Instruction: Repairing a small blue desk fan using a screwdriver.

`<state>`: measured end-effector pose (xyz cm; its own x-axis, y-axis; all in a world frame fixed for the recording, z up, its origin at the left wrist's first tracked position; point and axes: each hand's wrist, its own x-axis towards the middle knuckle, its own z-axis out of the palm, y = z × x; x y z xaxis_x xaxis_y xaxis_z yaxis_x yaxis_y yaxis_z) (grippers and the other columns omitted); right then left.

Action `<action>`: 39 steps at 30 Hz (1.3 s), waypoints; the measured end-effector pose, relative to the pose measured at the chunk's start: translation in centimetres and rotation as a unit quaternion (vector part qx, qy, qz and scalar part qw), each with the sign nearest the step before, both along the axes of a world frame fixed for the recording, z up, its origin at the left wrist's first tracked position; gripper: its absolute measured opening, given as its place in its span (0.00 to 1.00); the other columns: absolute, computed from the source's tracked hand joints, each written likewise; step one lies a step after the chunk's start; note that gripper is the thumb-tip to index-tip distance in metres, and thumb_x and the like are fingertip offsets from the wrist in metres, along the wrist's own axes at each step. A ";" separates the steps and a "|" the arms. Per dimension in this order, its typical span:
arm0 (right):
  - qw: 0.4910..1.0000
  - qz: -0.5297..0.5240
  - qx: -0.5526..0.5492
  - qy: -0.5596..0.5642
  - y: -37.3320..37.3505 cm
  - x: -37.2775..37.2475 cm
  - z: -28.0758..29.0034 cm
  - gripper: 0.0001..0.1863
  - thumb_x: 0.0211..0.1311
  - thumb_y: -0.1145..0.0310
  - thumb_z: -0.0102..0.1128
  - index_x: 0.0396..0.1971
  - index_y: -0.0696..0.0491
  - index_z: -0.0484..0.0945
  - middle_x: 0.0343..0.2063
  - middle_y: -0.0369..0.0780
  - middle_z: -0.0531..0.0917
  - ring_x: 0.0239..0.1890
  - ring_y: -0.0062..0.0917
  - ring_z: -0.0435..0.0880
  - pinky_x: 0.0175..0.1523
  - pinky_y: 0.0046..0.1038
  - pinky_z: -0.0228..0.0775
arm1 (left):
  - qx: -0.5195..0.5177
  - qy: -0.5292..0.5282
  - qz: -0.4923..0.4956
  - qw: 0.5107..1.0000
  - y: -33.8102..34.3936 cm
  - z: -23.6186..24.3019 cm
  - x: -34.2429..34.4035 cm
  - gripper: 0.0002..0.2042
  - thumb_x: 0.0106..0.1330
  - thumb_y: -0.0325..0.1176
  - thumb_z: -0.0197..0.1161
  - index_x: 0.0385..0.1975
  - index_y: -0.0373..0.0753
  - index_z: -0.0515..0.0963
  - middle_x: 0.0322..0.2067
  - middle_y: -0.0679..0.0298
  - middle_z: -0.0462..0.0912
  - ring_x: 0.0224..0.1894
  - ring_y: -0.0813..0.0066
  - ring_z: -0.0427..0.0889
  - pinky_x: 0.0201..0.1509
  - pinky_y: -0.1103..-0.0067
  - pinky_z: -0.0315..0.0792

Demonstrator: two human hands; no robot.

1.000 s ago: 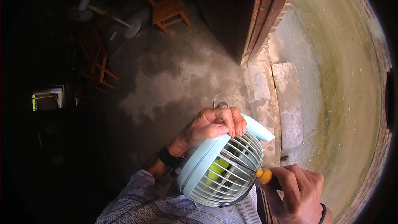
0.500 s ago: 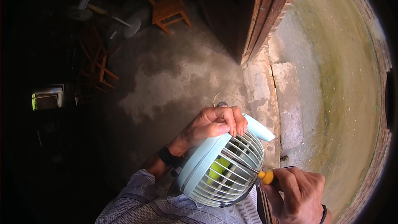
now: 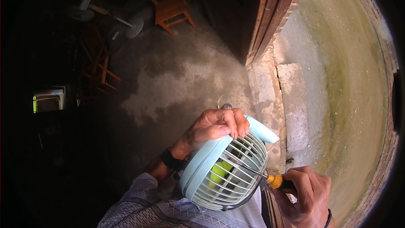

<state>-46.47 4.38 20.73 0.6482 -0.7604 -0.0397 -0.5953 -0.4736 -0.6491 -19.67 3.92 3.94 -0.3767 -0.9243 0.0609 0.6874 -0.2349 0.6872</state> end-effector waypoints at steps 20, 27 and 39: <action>0.975 -0.047 0.116 -0.184 0.0 0.7 -2.7 0.13 0.62 0.75 0.69 0.45 0.63 0.81 0.32 0.44 0.84 0.26 0.30 0.83 0.31 0.29 0.77 | 0.010 0.155 0.000 0.988 1.0 -4.0 0.7 0.07 0.71 0.28 0.55 0.32 0.38 0.80 0.39 0.60 0.77 0.51 0.65 0.71 0.63 0.67 0.66; 0.989 -0.039 0.070 -0.126 0.3 -0.1 -1.3 0.15 0.61 0.76 0.70 0.46 0.64 0.81 0.33 0.44 0.83 0.25 0.28 0.82 0.27 0.26 0.75 | 0.040 0.147 -0.030 0.988 0.5 -3.3 -1.1 0.07 0.71 0.28 0.57 0.31 0.37 0.80 0.38 0.59 0.77 0.51 0.64 0.72 0.63 0.67 0.66; 0.977 -0.069 0.034 -0.197 1.9 -0.3 -2.8 0.16 0.57 0.80 0.72 0.46 0.66 0.84 0.36 0.45 0.84 0.30 0.28 0.84 0.30 0.25 0.78 | 0.038 0.037 -0.044 0.998 0.9 -1.0 -0.8 0.06 0.68 0.26 0.53 0.31 0.35 0.78 0.37 0.58 0.77 0.48 0.65 0.74 0.62 0.66 0.67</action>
